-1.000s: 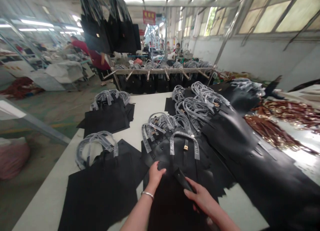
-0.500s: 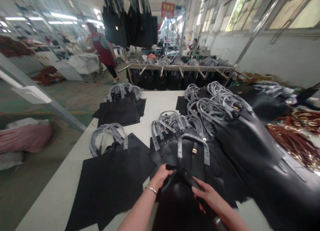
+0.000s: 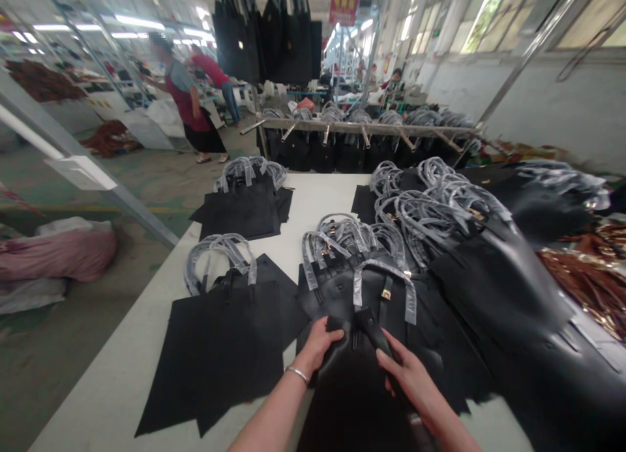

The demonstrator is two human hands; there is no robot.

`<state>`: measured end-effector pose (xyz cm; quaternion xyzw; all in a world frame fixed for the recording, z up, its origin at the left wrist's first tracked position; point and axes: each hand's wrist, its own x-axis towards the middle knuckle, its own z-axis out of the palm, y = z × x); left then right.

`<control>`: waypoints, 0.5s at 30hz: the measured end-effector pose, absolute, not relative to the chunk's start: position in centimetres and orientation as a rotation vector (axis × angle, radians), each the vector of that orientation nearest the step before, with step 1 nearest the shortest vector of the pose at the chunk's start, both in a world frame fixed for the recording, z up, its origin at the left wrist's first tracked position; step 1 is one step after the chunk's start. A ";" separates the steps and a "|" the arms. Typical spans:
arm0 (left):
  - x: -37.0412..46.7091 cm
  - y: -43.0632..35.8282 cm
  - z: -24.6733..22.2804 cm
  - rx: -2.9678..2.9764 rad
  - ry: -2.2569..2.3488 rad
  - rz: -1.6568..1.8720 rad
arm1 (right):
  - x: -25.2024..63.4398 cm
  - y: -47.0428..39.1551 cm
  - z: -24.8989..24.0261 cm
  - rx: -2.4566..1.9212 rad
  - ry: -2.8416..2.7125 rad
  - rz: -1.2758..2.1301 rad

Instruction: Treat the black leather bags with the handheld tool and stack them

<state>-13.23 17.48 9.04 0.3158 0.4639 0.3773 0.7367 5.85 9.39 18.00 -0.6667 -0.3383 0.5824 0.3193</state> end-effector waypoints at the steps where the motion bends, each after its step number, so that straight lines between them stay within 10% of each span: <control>1: -13.3 17.3 9.3 0.701 1.016 0.845 | 5.7 9.5 18.4 -1.747 -0.903 1.540; 15: -12.8 14.9 12.1 0.787 0.815 0.990 | 3.6 9.9 21.1 -1.620 -1.064 1.726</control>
